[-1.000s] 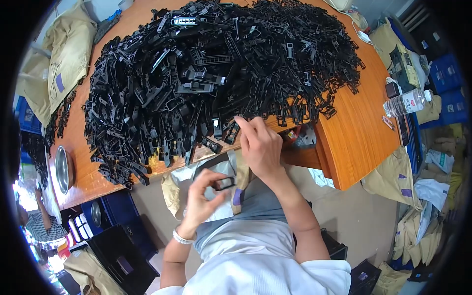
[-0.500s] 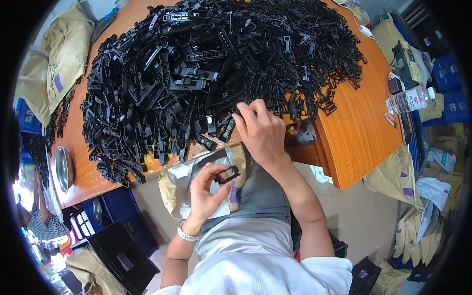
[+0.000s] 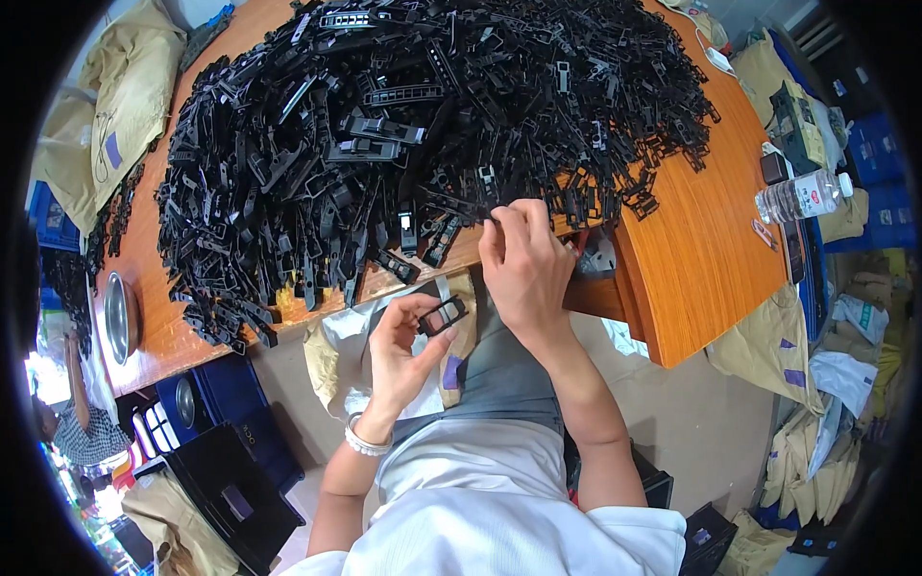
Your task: Assembling small black plastic components by hand at a workstation.
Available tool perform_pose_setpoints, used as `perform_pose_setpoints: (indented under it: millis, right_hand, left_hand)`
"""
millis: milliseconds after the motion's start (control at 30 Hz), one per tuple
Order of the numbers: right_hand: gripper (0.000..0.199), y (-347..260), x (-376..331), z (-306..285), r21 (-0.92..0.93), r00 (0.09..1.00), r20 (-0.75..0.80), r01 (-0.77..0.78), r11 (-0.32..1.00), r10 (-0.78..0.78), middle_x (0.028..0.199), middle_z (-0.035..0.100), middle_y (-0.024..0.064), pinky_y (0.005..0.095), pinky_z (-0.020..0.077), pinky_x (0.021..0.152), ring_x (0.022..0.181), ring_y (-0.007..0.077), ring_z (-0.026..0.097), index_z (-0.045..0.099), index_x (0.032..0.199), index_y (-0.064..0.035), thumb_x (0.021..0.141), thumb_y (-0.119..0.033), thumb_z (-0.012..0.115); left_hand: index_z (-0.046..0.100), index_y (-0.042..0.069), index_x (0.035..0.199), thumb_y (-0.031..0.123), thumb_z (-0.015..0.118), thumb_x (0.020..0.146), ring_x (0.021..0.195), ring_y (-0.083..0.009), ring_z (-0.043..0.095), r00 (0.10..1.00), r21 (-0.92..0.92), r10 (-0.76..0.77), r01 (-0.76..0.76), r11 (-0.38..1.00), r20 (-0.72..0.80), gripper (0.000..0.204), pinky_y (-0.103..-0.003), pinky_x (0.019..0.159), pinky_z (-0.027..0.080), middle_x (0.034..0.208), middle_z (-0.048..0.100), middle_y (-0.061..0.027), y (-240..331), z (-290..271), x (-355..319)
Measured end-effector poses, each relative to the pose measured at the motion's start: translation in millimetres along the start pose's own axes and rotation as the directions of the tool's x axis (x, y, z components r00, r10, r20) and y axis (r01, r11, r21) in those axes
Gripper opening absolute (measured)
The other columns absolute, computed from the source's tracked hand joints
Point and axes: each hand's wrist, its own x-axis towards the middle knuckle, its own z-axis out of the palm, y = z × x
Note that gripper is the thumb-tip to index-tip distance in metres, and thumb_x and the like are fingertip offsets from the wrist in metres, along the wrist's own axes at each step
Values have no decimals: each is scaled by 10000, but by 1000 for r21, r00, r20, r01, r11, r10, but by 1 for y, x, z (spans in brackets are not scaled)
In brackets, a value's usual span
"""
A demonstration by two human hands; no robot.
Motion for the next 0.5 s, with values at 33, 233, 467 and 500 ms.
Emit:
perform_pose_setpoints:
  millis: [33,233,467,500]
  right_hand:
    - [130,0,-1,-1,1,1000,3,0,1000,0,864,546,60,279,433,462,560,190,566,581,858,-29,751,-29,655]
    - [129,7,-14,-10,-5,999,-50,-4,1000,3,913,554,60,251,434,490,596,144,558,595,867,-17,749,18,634]
    - [164,15,-29,-30,627,977,162,10,779,-142,1082,544,120,229,418,580,759,168,549,633,855,-34,739,76,597]
    - [157,14,-28,-33,644,956,187,54,764,-225,1091,539,127,221,406,572,768,167,548,637,854,-40,748,64,585]
  left_hand:
    - [547,-15,1028,-50,682,718,766,-54,493,1000,-7,-18,18,1000,-8,340,-183,708,409,865,554,-6,0,1,2]
    - [545,-16,1048,-36,682,729,644,-24,473,998,-82,-58,61,995,35,348,-152,568,397,802,553,0,-1,7,10]
    - [558,-18,1058,-51,684,718,651,-53,524,958,-358,-220,274,893,186,364,-161,555,420,852,580,-23,-3,-7,10]
    - [557,-25,1060,-49,672,723,625,-72,522,960,-493,-176,264,829,218,357,-176,540,420,852,587,-33,-1,-6,10]
